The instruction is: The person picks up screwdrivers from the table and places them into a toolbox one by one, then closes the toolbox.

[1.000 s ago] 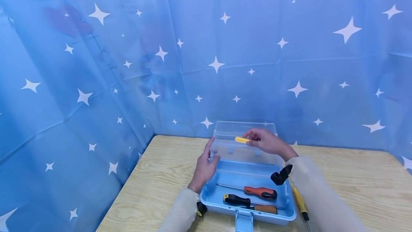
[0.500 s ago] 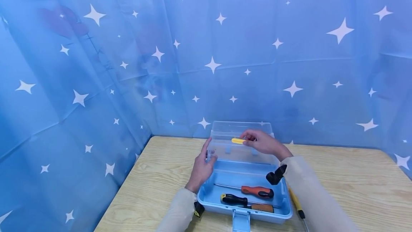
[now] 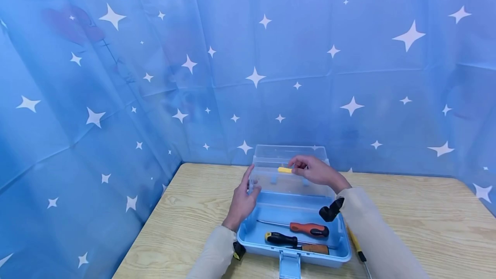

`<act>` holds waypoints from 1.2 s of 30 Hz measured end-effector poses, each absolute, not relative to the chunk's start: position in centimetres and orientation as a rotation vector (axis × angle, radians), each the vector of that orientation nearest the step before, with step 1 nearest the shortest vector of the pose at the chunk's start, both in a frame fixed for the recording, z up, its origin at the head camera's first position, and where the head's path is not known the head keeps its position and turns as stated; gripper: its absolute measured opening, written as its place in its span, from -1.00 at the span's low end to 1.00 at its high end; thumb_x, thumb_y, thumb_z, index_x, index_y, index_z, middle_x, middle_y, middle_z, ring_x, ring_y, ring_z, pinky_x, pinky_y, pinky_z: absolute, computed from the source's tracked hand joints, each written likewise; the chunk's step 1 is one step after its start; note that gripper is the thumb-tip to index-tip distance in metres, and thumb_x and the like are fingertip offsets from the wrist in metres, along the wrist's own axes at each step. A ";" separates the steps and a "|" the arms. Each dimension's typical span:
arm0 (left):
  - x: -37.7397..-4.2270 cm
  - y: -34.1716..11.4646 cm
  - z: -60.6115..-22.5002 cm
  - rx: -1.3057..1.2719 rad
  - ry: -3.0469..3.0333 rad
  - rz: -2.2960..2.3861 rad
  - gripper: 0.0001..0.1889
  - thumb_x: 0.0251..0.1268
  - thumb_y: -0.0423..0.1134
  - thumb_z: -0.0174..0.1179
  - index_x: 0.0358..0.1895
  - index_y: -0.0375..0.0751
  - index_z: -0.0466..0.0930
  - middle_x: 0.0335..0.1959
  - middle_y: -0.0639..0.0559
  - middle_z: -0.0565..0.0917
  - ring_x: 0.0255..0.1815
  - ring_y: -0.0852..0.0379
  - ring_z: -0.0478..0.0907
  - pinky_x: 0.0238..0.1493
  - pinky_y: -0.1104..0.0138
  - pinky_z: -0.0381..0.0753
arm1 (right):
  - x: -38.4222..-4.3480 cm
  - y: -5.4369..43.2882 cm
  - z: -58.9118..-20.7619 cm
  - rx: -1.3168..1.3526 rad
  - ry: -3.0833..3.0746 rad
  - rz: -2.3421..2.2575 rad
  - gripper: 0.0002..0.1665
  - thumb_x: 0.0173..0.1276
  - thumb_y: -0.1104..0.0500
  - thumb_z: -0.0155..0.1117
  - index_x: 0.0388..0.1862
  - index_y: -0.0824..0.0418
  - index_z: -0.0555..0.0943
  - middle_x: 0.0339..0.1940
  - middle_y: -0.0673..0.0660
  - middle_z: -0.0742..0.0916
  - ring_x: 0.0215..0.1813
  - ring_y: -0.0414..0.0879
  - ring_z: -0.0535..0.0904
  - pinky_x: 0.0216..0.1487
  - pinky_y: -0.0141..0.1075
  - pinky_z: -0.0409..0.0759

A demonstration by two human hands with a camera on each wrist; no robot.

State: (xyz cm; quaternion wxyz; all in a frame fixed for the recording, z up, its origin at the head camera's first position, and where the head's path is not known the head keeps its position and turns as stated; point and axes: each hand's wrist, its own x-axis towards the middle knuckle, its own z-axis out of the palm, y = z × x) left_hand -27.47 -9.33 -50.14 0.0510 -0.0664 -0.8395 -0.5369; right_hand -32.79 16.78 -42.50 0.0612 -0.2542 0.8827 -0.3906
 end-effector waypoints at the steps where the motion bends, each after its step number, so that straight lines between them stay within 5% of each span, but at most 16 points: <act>1: -27.5 -9.3 -50.1 -0.203 -2.557 -1.633 -0.34 0.54 -0.10 0.00 0.54 0.55 -0.04 0.40 -0.05 0.45 0.32 -0.11 0.49 0.21 -0.13 0.54 | -32.8 16.8 -42.5 -0.772 2.670 -1.183 -0.77 0.49 0.23 0.15 0.06 0.19 0.62 -0.21 0.06 0.66 -0.19 -0.04 0.51 -0.12 -0.19 0.55; 36: -27.4 -9.2 -50.2 -0.196 -2.561 -1.599 -0.33 0.54 -0.13 0.00 0.54 0.55 -0.06 0.42 -0.05 0.44 0.35 -0.15 0.46 0.23 -0.17 0.50 | -32.2 16.8 -42.6 -0.716 2.721 -1.277 -0.81 0.46 0.25 0.19 0.00 0.17 0.64 -0.22 0.07 0.67 -0.16 -0.04 0.52 -0.18 -0.23 0.57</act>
